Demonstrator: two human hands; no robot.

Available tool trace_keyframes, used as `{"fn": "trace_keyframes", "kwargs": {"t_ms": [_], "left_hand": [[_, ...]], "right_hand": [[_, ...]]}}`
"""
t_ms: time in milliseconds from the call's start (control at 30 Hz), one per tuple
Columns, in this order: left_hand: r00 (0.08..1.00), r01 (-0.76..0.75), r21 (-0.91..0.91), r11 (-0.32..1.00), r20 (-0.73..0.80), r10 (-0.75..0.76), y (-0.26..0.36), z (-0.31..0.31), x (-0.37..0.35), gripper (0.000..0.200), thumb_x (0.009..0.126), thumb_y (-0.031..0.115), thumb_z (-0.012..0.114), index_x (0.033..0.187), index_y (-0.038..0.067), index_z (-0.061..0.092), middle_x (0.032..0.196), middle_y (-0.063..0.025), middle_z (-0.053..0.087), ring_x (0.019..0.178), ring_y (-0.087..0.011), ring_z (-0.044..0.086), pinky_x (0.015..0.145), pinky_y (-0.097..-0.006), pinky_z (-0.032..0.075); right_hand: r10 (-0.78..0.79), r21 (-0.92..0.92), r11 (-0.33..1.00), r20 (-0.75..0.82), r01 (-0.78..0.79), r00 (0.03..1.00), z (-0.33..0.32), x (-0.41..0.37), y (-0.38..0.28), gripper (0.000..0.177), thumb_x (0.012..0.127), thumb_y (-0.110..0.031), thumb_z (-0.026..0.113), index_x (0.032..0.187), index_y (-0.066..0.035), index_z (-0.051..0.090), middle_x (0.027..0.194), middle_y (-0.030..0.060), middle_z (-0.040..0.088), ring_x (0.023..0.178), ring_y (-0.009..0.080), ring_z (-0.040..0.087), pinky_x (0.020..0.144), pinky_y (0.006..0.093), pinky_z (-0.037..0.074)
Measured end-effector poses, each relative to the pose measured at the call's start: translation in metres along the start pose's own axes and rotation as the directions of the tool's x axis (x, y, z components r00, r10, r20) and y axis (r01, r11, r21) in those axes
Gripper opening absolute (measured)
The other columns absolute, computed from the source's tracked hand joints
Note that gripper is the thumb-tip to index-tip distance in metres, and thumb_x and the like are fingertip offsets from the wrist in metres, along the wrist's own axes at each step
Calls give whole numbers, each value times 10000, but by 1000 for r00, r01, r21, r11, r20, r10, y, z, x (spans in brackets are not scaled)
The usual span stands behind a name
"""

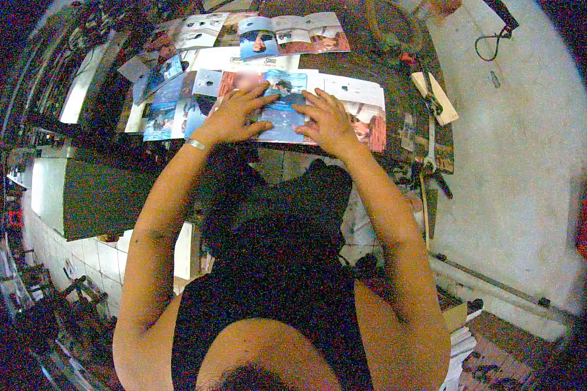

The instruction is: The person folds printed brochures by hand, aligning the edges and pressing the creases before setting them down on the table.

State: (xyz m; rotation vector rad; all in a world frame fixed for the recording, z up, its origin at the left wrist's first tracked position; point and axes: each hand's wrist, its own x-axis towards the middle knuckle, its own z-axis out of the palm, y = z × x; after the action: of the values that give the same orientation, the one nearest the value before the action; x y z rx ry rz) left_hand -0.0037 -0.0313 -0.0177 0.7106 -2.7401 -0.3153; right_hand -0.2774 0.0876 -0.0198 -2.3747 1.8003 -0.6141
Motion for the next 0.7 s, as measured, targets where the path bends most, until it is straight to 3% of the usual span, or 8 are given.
{"fn": "trace_keyframes", "kwargs": {"t_ms": [100,200,267,467,567,700], "left_hand": [[1000,-3,-7,1000,-9,3,1,-1,-1,710,926,555,721,1541,238,563,1698,-120,397,1540,-363,402,1242,-563,313],[1000,-14,-2,1000,-20,14,2,-4,-2,703,927,551,719,1535,232,572,1701,-104,395,1537,-360,404,1247,-561,306],[999,-19,15,1000,-25,19,4,-6,-2,690,931,546,715,1529,230,581,1707,-79,390,1531,-357,410,1250,-565,300],[979,-184,204,962,-53,198,7,-14,-2,495,993,498,659,1405,227,697,1549,9,598,1504,-310,448,1256,-558,302],[981,-163,222,961,-65,182,7,-12,-5,446,1005,487,646,1361,232,726,1464,34,667,1497,-278,458,1255,-555,305],[988,-114,245,963,-77,136,10,-7,-10,433,1008,481,643,1361,243,724,1467,61,662,1491,-269,465,1260,-582,280]], "right_hand": [[14,-16,1000,9,-13,1000,-2,0,-3,554,865,-516,789,1359,-273,725,1624,59,512,1523,388,394,1237,554,333],[15,-16,1000,1,-15,1000,-3,1,-4,577,824,-421,837,1363,-250,725,1606,52,538,1523,404,394,1238,534,338],[24,-45,999,17,-23,1000,-5,2,-6,584,826,-439,832,1370,-258,720,1610,44,535,1530,412,380,1241,555,325],[88,-100,992,64,-82,994,-6,0,-10,588,842,-487,814,1387,-295,706,1623,0,521,1557,414,332,1247,683,231],[116,-113,988,93,-105,989,-8,1,-13,589,844,-512,807,1389,-313,704,1633,-24,509,1566,411,314,1239,734,189],[126,-148,983,118,-108,985,-12,2,-13,598,839,-549,801,1387,-331,704,1641,-51,497,1571,414,305,1225,766,171]]}}
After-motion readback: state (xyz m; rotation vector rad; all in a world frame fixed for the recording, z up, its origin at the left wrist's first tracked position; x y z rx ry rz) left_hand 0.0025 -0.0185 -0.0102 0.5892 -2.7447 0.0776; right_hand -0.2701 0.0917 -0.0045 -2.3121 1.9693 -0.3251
